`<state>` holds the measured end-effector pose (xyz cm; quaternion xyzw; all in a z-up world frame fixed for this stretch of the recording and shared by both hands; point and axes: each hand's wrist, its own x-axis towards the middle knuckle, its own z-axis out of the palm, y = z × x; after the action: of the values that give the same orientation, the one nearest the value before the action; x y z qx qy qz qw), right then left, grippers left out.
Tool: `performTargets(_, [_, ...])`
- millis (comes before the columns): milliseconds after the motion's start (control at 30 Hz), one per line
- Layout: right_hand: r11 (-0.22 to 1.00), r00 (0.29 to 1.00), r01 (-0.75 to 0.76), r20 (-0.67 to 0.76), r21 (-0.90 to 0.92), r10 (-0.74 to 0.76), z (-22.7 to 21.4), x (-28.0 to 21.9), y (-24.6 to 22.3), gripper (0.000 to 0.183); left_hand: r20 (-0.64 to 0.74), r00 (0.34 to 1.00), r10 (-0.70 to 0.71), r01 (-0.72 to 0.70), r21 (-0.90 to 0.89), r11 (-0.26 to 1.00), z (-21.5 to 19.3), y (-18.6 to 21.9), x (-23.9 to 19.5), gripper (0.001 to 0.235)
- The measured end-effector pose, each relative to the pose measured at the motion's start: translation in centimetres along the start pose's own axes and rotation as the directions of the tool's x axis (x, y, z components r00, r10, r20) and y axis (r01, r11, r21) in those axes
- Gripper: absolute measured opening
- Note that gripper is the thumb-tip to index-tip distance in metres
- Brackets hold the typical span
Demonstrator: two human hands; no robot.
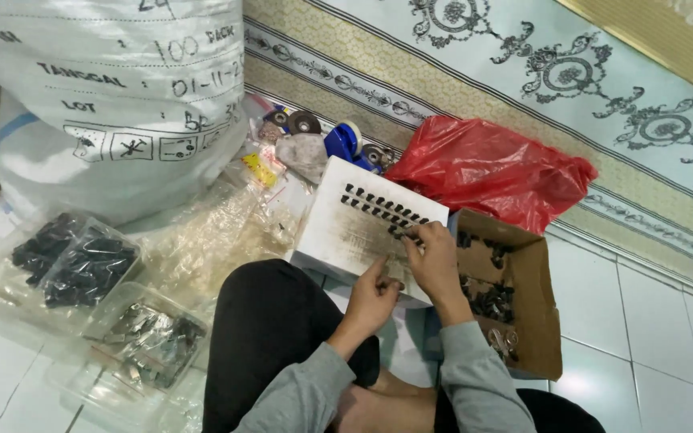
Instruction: The person sits on the floor and repeatedly picks small black components from a cardboard box, briefly handles them, and places them into a white tray with rows of slots. The person also handles a small plastic bag near the end of the clip.
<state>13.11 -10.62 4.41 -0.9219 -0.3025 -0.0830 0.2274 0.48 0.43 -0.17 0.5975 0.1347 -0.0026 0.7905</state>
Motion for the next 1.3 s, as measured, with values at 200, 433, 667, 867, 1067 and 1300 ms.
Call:
performTargets(200, [0.97, 0.997, 0.071, 0.053, -0.231, -0.06, 2.6, 2.6, 0.5, 0.009, -0.021, 0.998, -0.053, 0.052, -0.045, 0.998, -1.4, 2.5, 2.9, 0.071])
performTargets(433, [0.927, 0.991, 0.087, 0.126, -0.365, -0.044, 5.0, 3.4, 2.6, 0.01, -0.035, 0.997, -0.067, 0.062, -0.125, 0.99, -0.6, 0.3, 5.8, 0.073])
performTargets(667, [0.926, 0.99, 0.086, 0.14, -0.368, -0.037, 5.5, 3.8, 2.1, 0.009, -0.038, 0.992, -0.118, 0.113, -0.117, 0.987, -1.1, 2.3, 4.6, 0.073])
performTargets(867, [0.933, 0.991, 0.052, 0.136, -0.356, -0.003, 5.6, 3.4, 2.5, 0.01, -0.06, 0.991, -0.121, 0.115, -0.091, 0.989, -1.2, -0.2, 5.8, 0.071])
performTargets(1067, [0.953, 0.992, 0.02, 0.127, -0.303, 0.019, 4.5, 3.5, 1.4, 0.013, -0.07, 0.992, -0.101, 0.097, -0.062, 0.993, -1.5, 2.3, 4.7, 0.071])
performTargets(1300, [0.96, 0.995, 0.022, 0.098, -0.279, 0.006, 2.7, 3.1, -0.1, 0.011, -0.13, 0.981, -0.143, 0.133, -0.083, 0.988, -1.5, 0.3, 5.1, 0.07])
